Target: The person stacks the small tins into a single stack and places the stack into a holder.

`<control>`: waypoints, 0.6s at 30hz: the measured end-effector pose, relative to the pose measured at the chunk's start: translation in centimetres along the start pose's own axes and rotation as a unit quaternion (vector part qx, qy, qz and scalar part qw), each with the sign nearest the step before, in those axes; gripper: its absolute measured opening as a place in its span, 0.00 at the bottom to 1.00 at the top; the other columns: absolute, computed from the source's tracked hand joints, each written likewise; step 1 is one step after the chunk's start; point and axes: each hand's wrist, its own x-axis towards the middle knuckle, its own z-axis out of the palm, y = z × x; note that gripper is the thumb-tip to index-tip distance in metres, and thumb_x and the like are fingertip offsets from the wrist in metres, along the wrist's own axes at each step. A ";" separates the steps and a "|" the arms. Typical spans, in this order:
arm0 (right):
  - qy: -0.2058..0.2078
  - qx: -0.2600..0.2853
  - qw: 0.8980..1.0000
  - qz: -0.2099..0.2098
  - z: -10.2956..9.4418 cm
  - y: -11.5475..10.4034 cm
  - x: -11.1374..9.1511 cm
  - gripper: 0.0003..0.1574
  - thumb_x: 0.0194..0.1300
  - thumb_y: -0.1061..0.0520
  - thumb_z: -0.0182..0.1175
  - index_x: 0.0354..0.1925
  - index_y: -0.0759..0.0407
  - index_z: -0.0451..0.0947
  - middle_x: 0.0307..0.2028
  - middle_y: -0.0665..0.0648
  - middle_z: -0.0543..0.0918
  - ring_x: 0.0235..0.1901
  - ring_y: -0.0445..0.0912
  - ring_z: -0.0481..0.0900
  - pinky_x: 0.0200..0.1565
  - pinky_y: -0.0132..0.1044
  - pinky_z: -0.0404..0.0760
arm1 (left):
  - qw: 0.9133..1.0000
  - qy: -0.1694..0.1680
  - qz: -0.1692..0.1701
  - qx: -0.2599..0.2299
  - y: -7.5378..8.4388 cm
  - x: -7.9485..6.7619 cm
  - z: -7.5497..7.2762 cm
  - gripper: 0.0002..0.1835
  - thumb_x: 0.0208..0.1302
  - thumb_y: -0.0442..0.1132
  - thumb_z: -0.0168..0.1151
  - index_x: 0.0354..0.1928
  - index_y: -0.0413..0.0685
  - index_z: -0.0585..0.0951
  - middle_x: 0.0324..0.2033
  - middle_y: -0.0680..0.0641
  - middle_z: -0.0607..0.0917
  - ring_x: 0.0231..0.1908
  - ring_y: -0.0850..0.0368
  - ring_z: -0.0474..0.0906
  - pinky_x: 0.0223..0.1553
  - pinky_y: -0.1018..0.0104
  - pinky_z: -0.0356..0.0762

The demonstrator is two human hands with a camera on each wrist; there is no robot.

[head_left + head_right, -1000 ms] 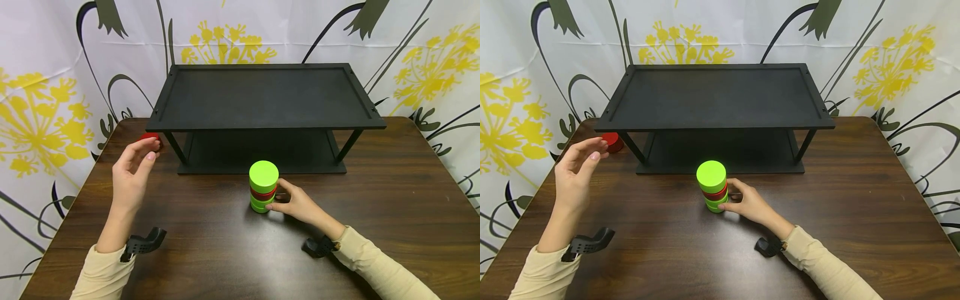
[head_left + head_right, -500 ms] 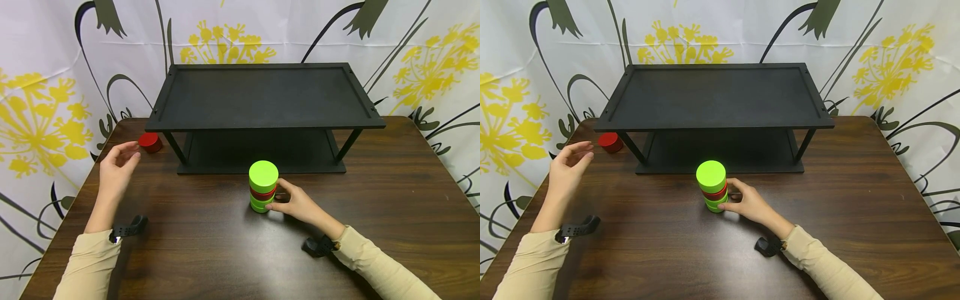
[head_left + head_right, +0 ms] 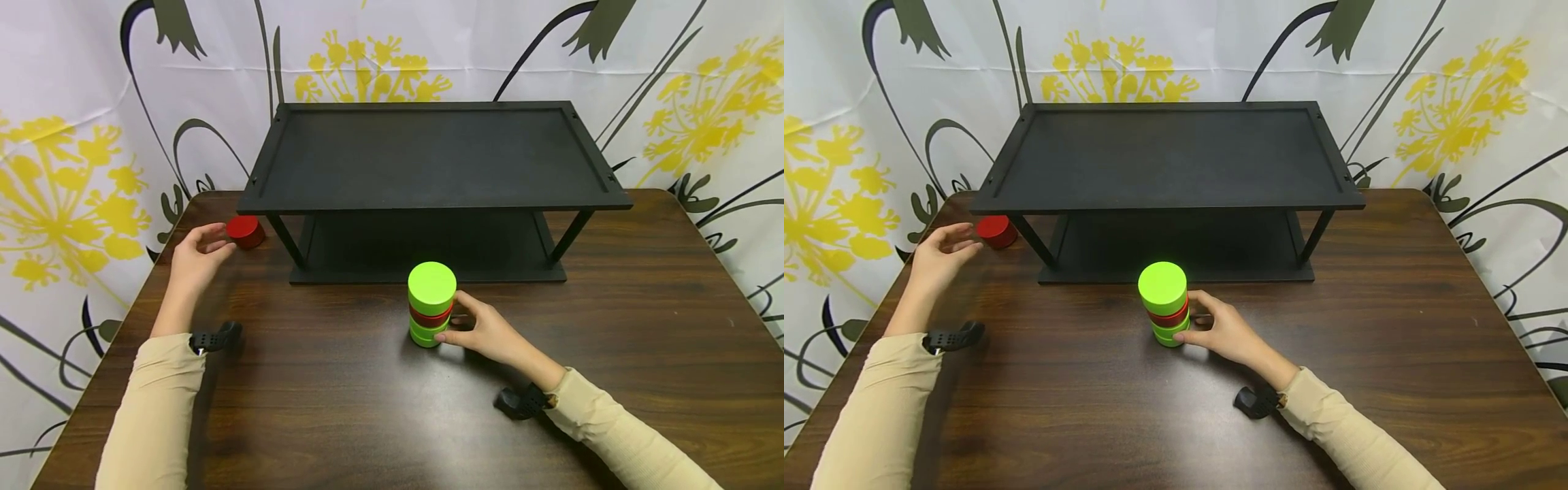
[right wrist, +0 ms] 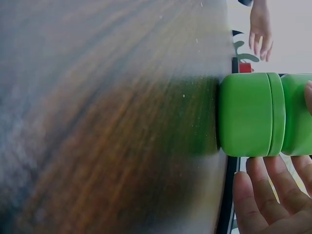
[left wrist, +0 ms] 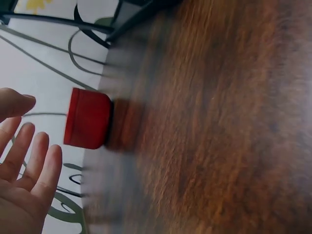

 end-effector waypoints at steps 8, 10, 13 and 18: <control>0.001 -0.002 1.000 0.004 -0.1 -0.1 0.0 0.38 0.55 0.56 0.70 0.62 0.61 0.67 0.56 0.62 0.78 0.57 0.56 0.76 0.57 0.45 0.79 | 0.999 -0.015 -0.041 0.019 -0.7 1.9 0.4 0.32 0.67 0.43 0.56 0.71 0.44 0.60 0.67 0.37 0.67 0.63 0.44 0.70 0.50 0.76 0.77; 0.002 -0.002 1.000 0.005 -0.1 -0.1 -0.1 0.38 0.55 0.56 0.70 0.62 0.60 0.67 0.56 0.62 0.78 0.57 0.56 0.76 0.58 0.45 0.79 | 0.998 -0.022 -0.050 0.019 -0.9 2.2 0.6 0.34 0.67 0.43 0.55 0.72 0.43 0.58 0.68 0.36 0.64 0.65 0.40 0.68 0.60 0.61 0.76; 0.002 -0.003 1.000 0.004 -0.1 -0.1 -0.1 0.38 0.55 0.56 0.70 0.62 0.60 0.67 0.56 0.62 0.78 0.57 0.56 0.76 0.58 0.45 0.79 | 0.998 -0.032 -0.059 0.018 -1.1 2.6 0.8 0.36 0.67 0.43 0.55 0.73 0.42 0.55 0.70 0.35 0.62 0.66 0.38 0.66 0.65 0.47 0.67; 0.001 -0.003 1.000 0.003 0.0 -0.1 0.0 0.37 0.55 0.57 0.70 0.61 0.60 0.67 0.55 0.62 0.78 0.57 0.56 0.77 0.57 0.45 0.79 | 0.997 -0.037 -0.067 0.018 -1.3 3.0 1.2 0.38 0.67 0.45 0.55 0.73 0.41 0.52 0.71 0.35 0.58 0.66 0.37 0.65 0.66 0.46 0.65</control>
